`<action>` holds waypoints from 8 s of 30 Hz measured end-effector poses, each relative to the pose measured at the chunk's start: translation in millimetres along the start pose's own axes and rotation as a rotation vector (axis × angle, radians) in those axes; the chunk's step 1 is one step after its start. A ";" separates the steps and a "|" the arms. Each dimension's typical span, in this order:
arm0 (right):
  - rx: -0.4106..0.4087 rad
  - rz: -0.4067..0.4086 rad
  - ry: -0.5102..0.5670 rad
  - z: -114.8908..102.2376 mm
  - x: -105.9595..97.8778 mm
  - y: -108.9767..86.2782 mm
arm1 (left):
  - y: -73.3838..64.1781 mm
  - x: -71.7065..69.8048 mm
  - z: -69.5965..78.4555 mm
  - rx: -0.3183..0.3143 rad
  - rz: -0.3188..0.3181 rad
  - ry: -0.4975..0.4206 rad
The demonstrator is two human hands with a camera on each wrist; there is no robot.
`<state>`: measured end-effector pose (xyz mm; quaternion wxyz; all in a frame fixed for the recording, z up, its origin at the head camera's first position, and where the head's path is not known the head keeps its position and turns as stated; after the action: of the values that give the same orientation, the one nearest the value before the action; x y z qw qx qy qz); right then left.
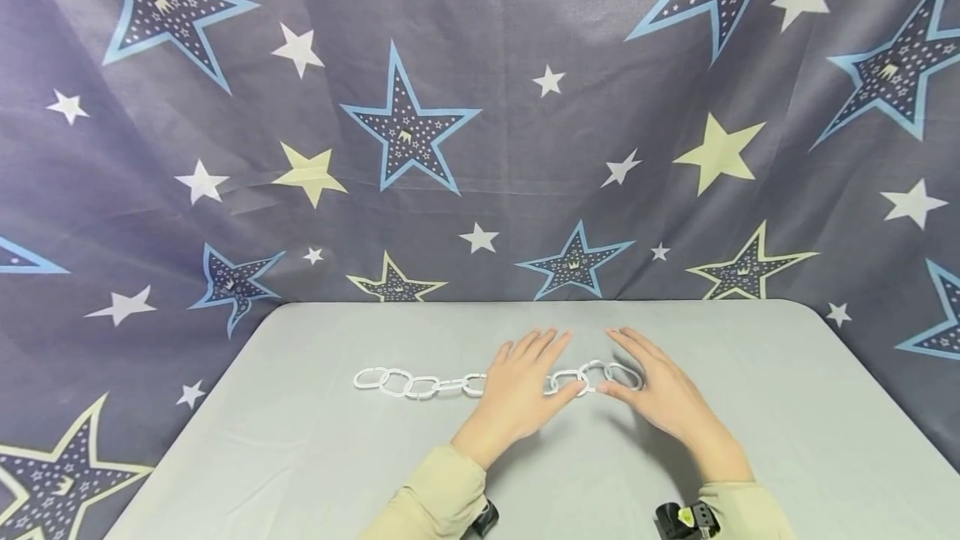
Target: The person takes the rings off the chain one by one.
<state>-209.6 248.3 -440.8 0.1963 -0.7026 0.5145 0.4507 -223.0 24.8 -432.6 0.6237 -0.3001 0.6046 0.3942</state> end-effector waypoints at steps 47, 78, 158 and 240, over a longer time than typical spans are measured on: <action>0.231 -0.072 0.145 33.8 2.7 23.5 | 48.8 21.8 2.5 -0.102 -0.185 -0.272; 0.382 -0.126 0.062 21.0 7.6 23.9 | 54.9 25.1 1.8 -0.157 -0.123 -0.318; 0.230 0.151 -0.022 -32.1 4.1 35.6 | 14.0 5.1 -9.8 -0.122 0.101 -0.543; 0.298 0.238 -0.159 10.3 -18.1 44.3 | 14.4 5.3 4.9 -0.154 0.185 -0.357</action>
<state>-255.1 248.3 -422.6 0.2835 -0.5622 0.6378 0.4437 -233.0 36.9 -436.0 0.6572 -0.2157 0.4776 0.5418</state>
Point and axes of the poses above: each hand's wrist, its own y-axis towards the middle knuckle, its own x-axis out of the palm, z = x × y, the point moved 1 cm from there along y, towards the middle knuckle, and after that the axes turned 14 degrees about -z, right-handed, at the moved point
